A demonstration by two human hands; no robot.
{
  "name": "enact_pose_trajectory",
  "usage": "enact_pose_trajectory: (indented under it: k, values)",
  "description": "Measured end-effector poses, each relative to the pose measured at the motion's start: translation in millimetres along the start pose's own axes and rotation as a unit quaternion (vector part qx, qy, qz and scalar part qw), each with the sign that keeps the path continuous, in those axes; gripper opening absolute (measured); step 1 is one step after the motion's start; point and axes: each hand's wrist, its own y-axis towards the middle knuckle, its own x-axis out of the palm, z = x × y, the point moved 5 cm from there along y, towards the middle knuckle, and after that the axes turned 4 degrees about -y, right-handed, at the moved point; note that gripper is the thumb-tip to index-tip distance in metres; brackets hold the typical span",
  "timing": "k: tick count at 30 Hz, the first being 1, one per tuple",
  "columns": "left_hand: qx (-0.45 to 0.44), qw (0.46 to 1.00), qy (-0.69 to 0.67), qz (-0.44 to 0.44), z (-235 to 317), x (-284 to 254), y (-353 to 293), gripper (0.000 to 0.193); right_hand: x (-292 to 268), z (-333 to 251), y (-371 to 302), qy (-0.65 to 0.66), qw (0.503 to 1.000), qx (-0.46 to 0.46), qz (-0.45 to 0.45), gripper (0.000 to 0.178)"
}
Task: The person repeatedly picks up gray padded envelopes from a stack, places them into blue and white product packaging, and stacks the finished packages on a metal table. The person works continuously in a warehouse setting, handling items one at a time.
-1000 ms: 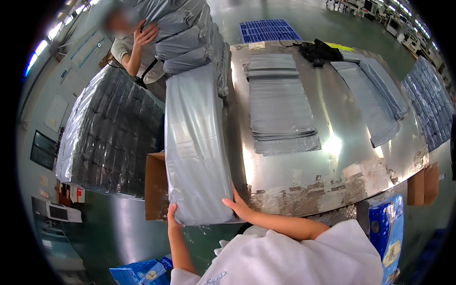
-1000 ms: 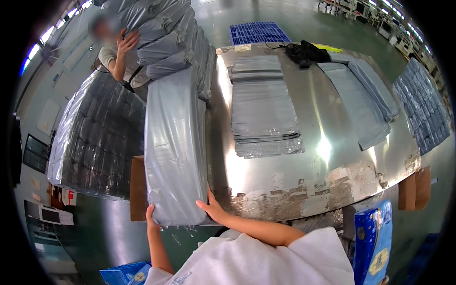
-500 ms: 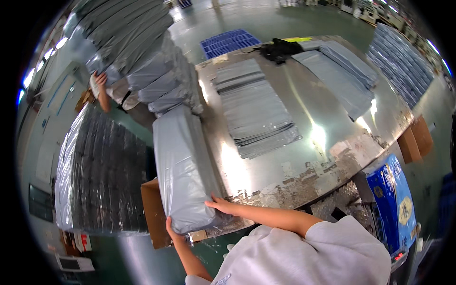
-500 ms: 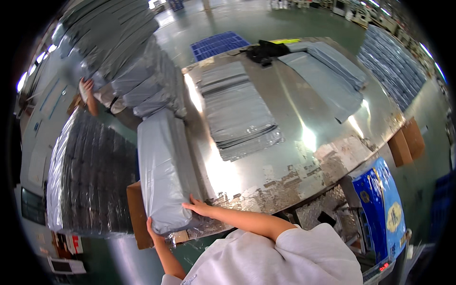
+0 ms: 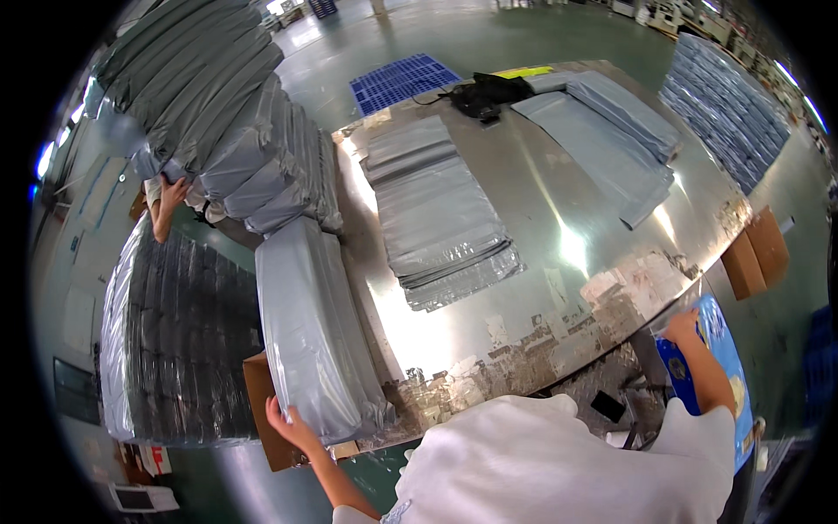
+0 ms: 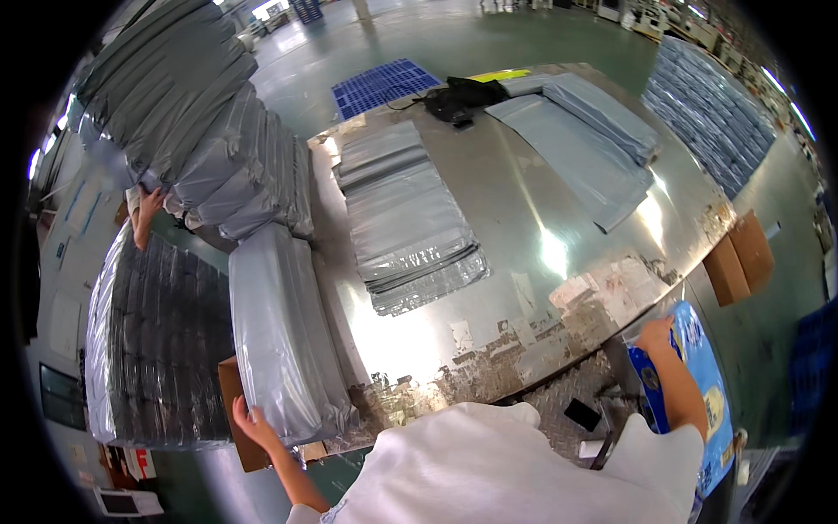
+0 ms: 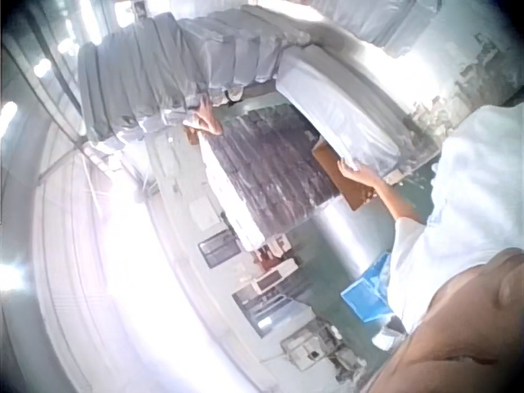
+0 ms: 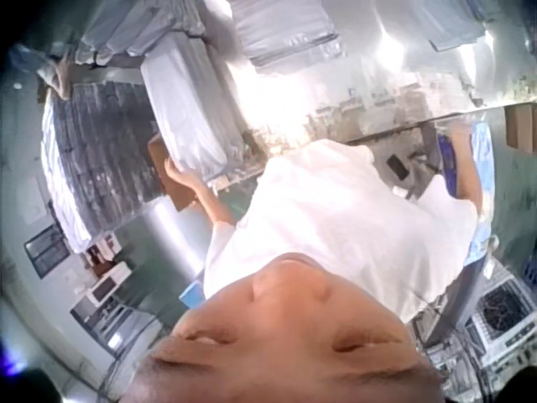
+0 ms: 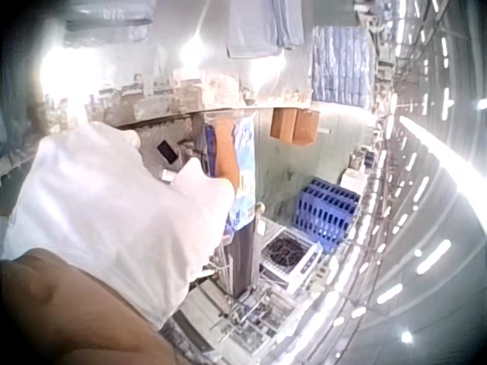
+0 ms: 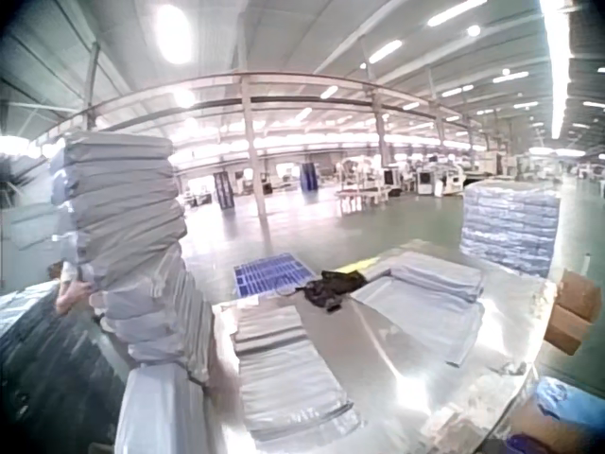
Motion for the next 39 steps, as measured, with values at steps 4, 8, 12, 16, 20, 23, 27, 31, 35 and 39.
enact_pose_trajectory:
  k: [4,8,12,16,20,23,27,31,35,39]
  values:
    - [0.091,0.990,0.050,-0.091,58,74,-25,0.032,86,-2,79,-0.043,0.998,-0.038,0.011,0.031]
    - [0.037,0.983,-0.009,-0.182,85,120,-56,0.030,27,-71,26,-0.201,0.916,-0.345,0.028,0.025]
    - [0.028,0.953,-0.087,-0.290,126,196,-94,0.031,-101,-134,-21,-0.122,0.847,-0.488,0.173,0.014]
    - [0.086,0.877,-0.138,-0.453,169,295,-155,0.031,-259,-144,66,0.020,0.881,-0.393,0.261,0.017]
    - [0.057,0.760,-0.190,-0.619,187,379,-240,0.035,-353,-86,127,0.498,0.722,-0.399,0.267,0.030]
    - [-0.037,0.728,-0.168,-0.663,154,425,-297,0.041,-319,-42,158,0.615,0.621,-0.360,0.326,0.033]
    - [-0.072,0.744,-0.190,-0.637,95,501,-390,0.045,-90,-17,249,0.738,0.613,-0.261,0.109,0.032]
    - [-0.014,0.835,0.000,-0.550,132,479,-409,0.046,20,-125,165,0.883,0.457,-0.105,0.023,0.051]
    - [-0.444,0.550,-0.378,-0.598,192,474,-374,0.072,-65,-129,85,0.948,0.218,-0.195,-0.127,0.051]
    - [-0.321,0.617,-0.356,-0.624,262,444,-280,0.086,-114,-129,68,0.911,0.247,-0.210,-0.255,0.048]
